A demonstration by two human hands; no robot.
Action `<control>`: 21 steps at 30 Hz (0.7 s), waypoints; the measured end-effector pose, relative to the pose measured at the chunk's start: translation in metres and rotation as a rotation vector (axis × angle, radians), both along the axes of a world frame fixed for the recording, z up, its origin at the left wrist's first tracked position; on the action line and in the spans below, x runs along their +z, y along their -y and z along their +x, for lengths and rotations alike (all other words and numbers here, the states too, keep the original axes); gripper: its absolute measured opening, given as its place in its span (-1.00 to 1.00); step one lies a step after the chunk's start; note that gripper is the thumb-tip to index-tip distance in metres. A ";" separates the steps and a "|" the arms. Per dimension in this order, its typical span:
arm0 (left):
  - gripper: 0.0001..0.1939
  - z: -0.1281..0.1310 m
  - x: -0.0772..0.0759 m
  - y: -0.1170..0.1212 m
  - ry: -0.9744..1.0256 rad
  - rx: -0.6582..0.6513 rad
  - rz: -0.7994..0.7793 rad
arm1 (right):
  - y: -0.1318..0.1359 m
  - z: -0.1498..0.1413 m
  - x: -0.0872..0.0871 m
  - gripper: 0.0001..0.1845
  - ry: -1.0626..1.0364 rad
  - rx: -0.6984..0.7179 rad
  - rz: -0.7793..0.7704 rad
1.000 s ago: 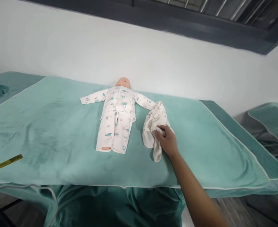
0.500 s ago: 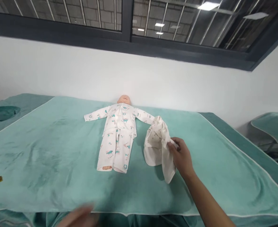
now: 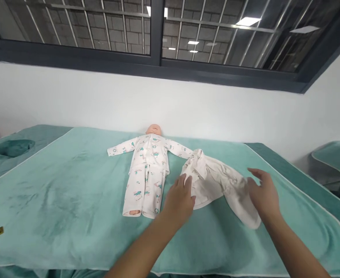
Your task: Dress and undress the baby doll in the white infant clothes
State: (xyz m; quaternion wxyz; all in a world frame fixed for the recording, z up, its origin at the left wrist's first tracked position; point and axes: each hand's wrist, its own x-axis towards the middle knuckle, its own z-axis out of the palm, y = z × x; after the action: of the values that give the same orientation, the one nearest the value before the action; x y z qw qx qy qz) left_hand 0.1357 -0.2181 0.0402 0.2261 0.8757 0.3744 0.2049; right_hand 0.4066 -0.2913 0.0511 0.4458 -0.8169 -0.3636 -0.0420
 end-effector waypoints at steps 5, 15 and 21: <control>-0.38 0.035 -0.004 -0.027 0.034 0.109 -0.199 | -0.012 -0.053 -0.024 -0.45 0.096 0.431 -0.065; -0.62 -0.056 0.053 -0.135 0.535 0.252 0.004 | -0.135 -0.160 -0.011 -0.59 -0.005 0.757 0.122; -0.62 -0.089 0.041 -0.232 0.536 0.328 -0.111 | -0.267 -0.207 0.022 -0.67 0.153 0.624 -0.176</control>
State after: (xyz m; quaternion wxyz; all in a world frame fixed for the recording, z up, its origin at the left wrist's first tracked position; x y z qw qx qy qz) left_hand 0.0465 0.0142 0.0813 0.3280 0.7049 0.4481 0.4413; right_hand 0.2000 -0.0239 0.0733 0.3361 -0.6960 -0.6310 0.0669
